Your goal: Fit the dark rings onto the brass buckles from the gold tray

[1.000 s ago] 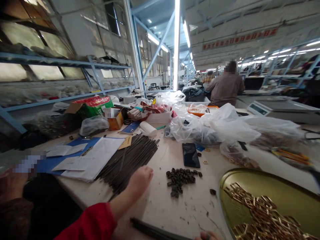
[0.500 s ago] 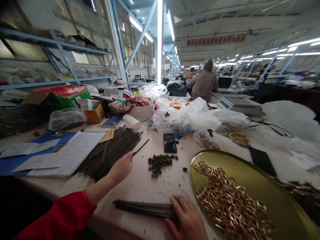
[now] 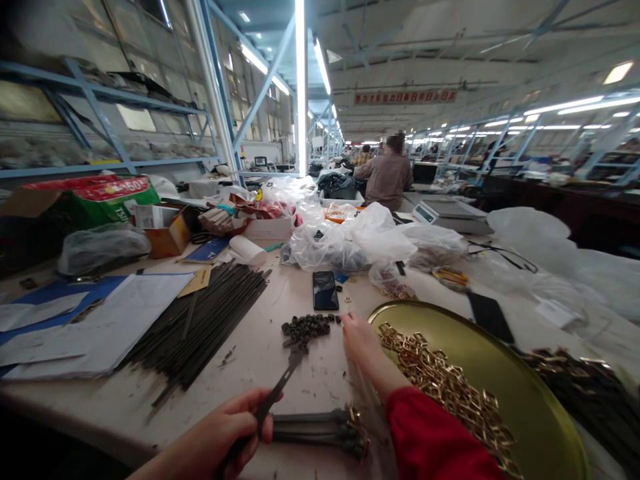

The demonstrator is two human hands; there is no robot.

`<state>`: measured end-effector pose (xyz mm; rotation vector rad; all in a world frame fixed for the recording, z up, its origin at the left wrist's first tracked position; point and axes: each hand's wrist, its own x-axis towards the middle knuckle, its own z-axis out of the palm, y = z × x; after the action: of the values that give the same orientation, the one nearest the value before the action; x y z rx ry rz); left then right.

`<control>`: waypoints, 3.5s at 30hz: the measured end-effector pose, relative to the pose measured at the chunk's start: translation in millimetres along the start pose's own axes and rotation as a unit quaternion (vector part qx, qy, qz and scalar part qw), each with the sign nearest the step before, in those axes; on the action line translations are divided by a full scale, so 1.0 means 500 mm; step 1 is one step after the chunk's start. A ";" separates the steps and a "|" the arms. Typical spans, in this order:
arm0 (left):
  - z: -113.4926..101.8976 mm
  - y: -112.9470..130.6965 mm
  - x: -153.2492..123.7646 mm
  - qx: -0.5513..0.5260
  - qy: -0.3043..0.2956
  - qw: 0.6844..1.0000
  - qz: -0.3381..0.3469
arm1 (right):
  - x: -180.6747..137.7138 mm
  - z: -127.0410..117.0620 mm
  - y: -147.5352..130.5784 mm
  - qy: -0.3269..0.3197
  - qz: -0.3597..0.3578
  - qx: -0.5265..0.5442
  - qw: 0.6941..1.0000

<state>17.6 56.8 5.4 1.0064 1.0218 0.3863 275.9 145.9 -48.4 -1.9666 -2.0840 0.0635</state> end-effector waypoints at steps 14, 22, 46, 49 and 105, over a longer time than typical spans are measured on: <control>0.001 0.000 0.034 -0.110 -0.026 0.993 -0.029 | 0.014 -0.004 -0.006 -0.051 -0.005 0.069 0.996; 0.036 0.001 -0.014 -0.074 -0.033 0.996 -0.035 | -0.187 -0.061 -0.082 -0.086 0.213 0.637 0.736; 0.061 -0.029 -0.084 0.442 0.094 0.870 0.195 | -0.299 -0.073 -0.157 -0.015 0.283 0.822 0.495; 0.060 -0.039 -0.080 0.490 0.124 0.840 0.200 | -0.302 -0.061 -0.156 -0.007 0.301 0.810 0.503; 0.047 -0.057 -0.023 0.228 0.038 0.964 0.134 | -0.261 -0.044 -0.096 -0.109 0.038 0.426 0.897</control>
<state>27.1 22.1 -9.0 1.5657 1.0702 0.4210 239.0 10.4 -38.5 -1.5037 -1.6350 1.0611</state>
